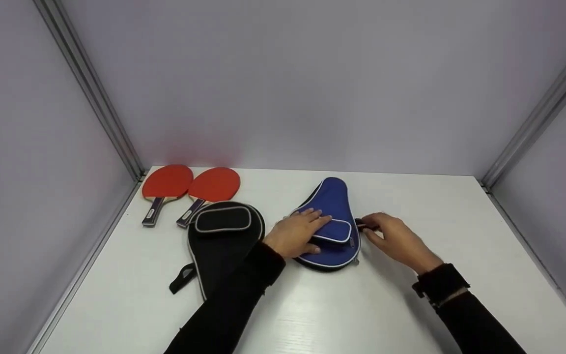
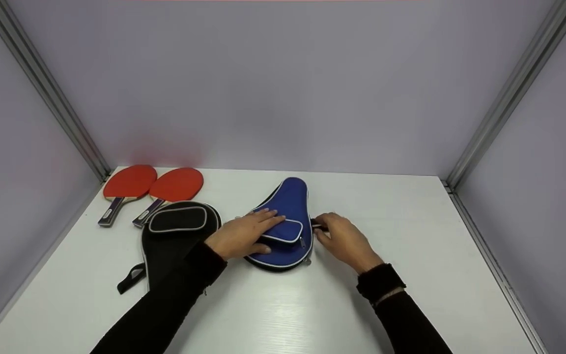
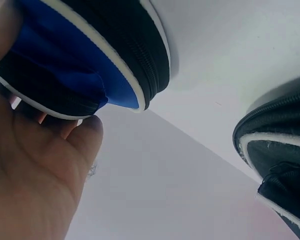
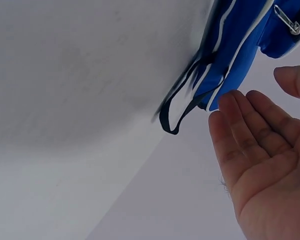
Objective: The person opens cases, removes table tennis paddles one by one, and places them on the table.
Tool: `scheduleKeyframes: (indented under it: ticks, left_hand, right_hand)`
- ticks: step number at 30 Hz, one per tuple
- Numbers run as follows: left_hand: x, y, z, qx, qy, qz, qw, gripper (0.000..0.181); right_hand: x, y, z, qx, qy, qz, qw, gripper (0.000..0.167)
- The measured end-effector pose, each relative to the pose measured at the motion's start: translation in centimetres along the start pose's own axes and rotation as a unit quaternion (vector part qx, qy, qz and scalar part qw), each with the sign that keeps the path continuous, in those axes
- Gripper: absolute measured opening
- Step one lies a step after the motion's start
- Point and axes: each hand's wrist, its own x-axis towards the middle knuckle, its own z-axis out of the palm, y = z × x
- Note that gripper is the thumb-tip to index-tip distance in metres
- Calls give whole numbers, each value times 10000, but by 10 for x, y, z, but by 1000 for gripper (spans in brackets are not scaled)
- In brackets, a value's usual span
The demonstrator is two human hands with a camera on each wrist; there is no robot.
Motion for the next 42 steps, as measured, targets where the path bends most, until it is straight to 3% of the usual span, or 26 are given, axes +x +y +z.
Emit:
scheduleKeyframes:
  ticks: [14,20,25,27,29,32,34,36,37,38,42]
  left_hand:
    - [15,5,3,6,227,-513,9984,83]
    - [35,-5,24,168,526,-624,9965,88]
    - [60,-27,63,-234,836,-607,9944,96]
    - [68,-31,72,-279,808,-686,9940,96]
    - [68,-27,67,-271,760,-771,9938,94]
    - [68,-22,65,105,788,-874,9930,95]
    - [68,-20,64,-50,826,-907,9924,95]
    - [68,-18,63,78,805,-1004,9917,96]
    - [71,-21,71,113,906,-1021,9906,98]
    - [70,-17,66,-42,868,-1064,9905,96]
    - [79,-19,76,-208,941,-1274,9872,99]
  right_hand:
    - [-5,9,6,-235,-333,45,9992,20]
    - [-3,7,10,-217,-465,12,9987,23]
    - [1,4,13,-230,-610,264,9975,24]
    - [4,3,14,-313,-612,308,9972,21]
    - [7,3,16,-419,-587,295,9970,18]
    - [12,3,17,-530,-575,276,9966,13]
    - [15,3,18,-557,-571,284,9964,10]
    - [17,4,18,-590,-554,290,9963,10]
    - [18,4,18,-592,-537,306,9963,10]
    - [19,5,18,-603,-503,317,9964,11]
    - [21,7,19,-663,-291,374,9967,11]
